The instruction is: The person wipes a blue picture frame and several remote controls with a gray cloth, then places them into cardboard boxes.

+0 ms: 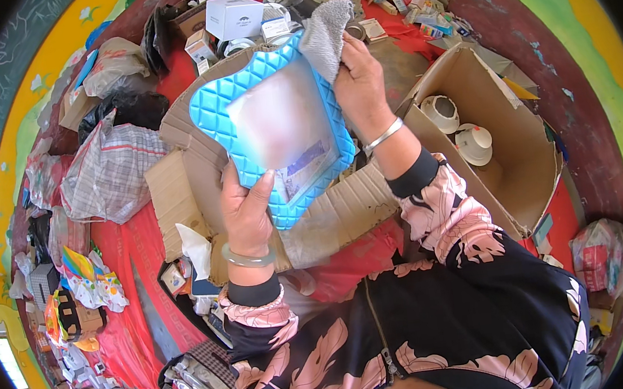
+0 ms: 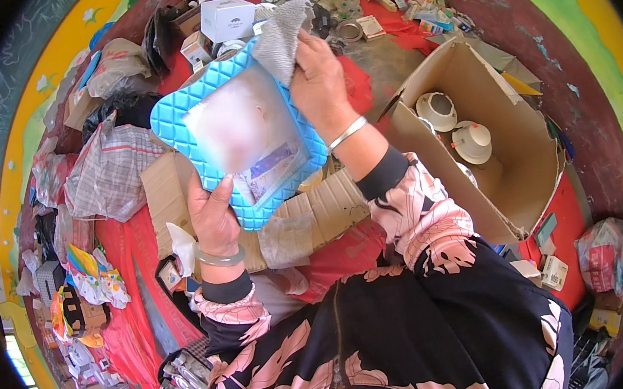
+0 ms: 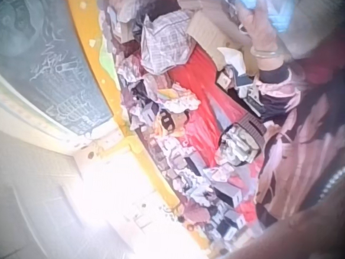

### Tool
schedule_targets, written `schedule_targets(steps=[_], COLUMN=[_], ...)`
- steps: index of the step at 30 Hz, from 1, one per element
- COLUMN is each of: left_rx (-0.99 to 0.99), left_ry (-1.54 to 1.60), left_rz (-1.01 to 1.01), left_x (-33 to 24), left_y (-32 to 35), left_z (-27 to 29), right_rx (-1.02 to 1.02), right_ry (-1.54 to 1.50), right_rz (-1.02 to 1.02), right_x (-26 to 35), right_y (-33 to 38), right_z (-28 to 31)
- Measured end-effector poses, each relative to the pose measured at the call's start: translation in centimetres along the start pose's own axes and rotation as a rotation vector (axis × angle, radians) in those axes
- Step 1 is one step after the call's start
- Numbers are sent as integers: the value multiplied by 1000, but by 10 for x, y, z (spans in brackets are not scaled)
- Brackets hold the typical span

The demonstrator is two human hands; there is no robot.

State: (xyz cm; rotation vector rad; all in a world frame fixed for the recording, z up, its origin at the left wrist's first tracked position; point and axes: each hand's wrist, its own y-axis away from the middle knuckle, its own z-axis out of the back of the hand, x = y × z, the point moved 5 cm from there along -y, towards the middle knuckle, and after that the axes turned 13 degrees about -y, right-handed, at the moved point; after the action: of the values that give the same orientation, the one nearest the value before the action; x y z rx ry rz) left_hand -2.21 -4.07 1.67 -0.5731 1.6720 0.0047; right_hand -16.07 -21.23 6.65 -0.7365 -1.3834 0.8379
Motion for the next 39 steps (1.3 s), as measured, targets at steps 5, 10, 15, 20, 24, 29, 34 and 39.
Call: schedule_targets(steps=[5, 10, 15, 20, 24, 29, 34, 39], left_rx=[31, -119, -166, -173, -191, -104, -154, -180], left_ry=[-32, 72, 287, 209, 246, 112, 154, 159], left_rz=[-15, 35, -6, -23, 56, 46, 74, 68], left_x=[-8, 18, 9, -5, 0, 14, 11, 4], left_y=[-5, 0, -7, -11, -8, -2, -4, -8], left_z=[-7, 9, 35, 32, 20, 2, 8, 23], right_rx=[84, 485, 899, 970, 317, 188, 357, 510], right_ry=[134, -299, -570, -587, -472, -111, -200, -363], right_rz=[240, 171, -54, -229, -284, 17, 83, 125], right_x=[52, 106, 72, 46, 28, 39, 77, 93], right_y=[2, 22, 47, 14, -2, 15, 26, 46], right_z=[-13, -44, -56, -27, -16, -31, -47, -58])
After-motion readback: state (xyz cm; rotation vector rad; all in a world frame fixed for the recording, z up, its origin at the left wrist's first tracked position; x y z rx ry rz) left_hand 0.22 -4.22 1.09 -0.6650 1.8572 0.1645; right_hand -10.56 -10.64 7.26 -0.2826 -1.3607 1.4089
